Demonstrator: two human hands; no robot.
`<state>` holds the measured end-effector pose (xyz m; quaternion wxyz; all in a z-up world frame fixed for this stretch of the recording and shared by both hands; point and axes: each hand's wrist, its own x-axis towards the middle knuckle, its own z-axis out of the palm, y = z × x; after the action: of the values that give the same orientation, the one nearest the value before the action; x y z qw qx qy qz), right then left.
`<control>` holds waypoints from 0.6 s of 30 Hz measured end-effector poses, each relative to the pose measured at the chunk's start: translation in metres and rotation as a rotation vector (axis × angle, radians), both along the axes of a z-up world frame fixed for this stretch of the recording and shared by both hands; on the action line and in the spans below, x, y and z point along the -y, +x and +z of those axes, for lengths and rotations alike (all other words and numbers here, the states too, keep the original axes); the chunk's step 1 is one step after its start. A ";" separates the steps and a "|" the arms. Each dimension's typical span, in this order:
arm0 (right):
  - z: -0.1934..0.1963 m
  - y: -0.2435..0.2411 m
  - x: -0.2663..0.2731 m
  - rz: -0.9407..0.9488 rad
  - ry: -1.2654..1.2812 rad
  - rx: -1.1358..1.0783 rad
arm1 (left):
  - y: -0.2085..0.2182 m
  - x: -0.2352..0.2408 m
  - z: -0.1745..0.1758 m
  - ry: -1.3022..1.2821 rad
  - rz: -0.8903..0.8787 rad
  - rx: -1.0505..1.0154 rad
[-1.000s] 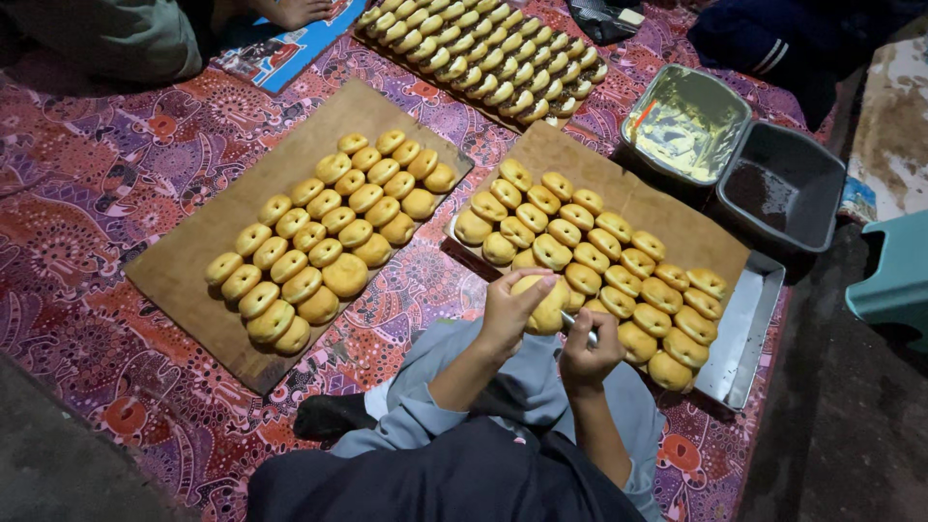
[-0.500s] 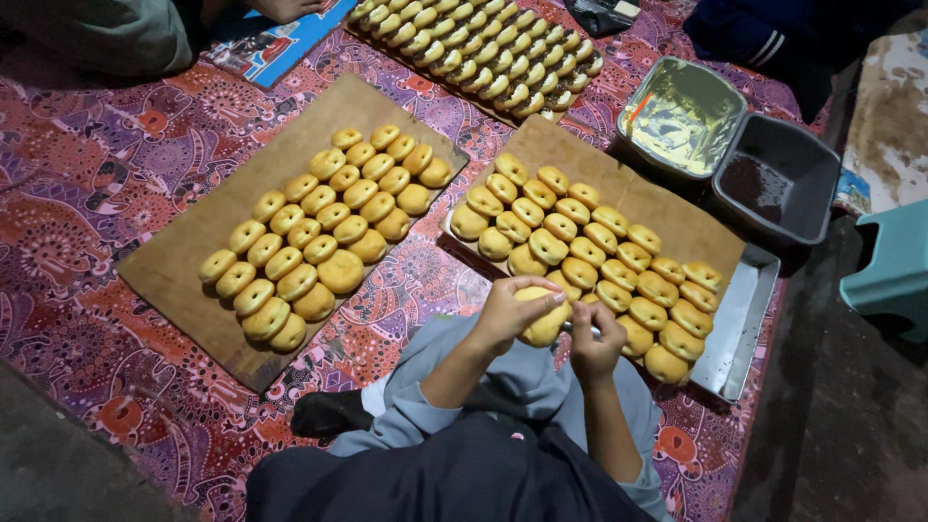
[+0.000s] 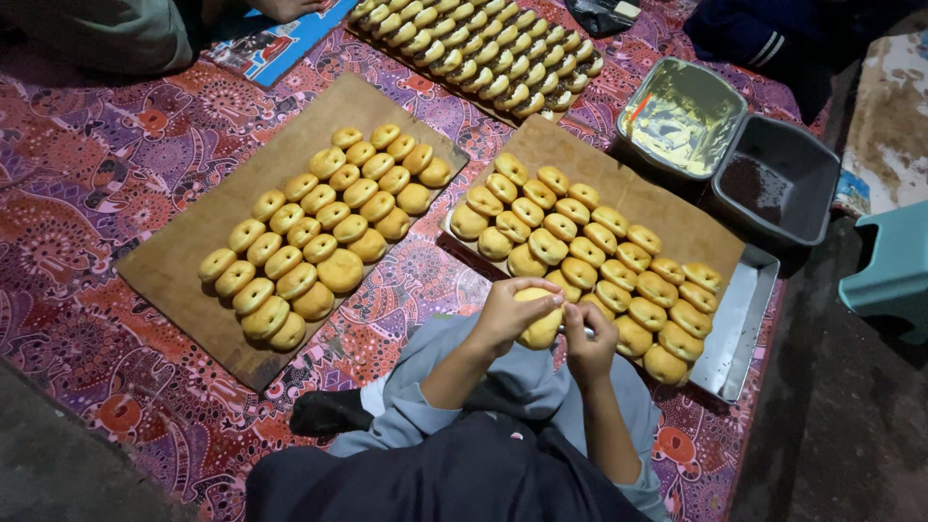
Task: The person sits on a patterned floor mat and uses a small metal tool to open round pastries, then fills them with a light-colored cream from a nearby container. The filled pastries are placed in rows on cardboard trays. The person handles each pastry one at a time, repeating the same sequence throughout the clip.
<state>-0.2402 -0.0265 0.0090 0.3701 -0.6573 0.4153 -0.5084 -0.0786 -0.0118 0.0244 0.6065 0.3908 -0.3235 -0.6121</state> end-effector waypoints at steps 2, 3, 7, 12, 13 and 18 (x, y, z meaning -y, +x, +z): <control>-0.001 0.004 -0.004 -0.072 -0.016 -0.004 | -0.001 0.000 0.003 -0.011 0.022 -0.014; -0.002 0.006 -0.005 -0.107 -0.024 -0.005 | -0.002 0.000 0.004 -0.017 0.036 -0.026; -0.002 0.014 -0.012 -0.238 -0.128 -0.044 | -0.009 -0.002 0.008 -0.022 0.074 -0.091; 0.000 0.019 -0.014 -0.413 -0.385 -0.153 | -0.020 -0.004 0.008 -0.046 0.145 -0.183; 0.001 0.020 -0.014 -0.415 -0.405 -0.143 | -0.021 -0.004 0.008 -0.057 0.153 -0.210; -0.003 0.016 -0.013 -0.417 -0.468 -0.108 | -0.026 -0.005 0.008 -0.054 0.194 -0.227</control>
<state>-0.2246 -0.0132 0.0061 0.0743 -0.6514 0.4319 -0.6193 -0.1046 -0.0073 0.0327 0.7059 0.3320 -0.2297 -0.5820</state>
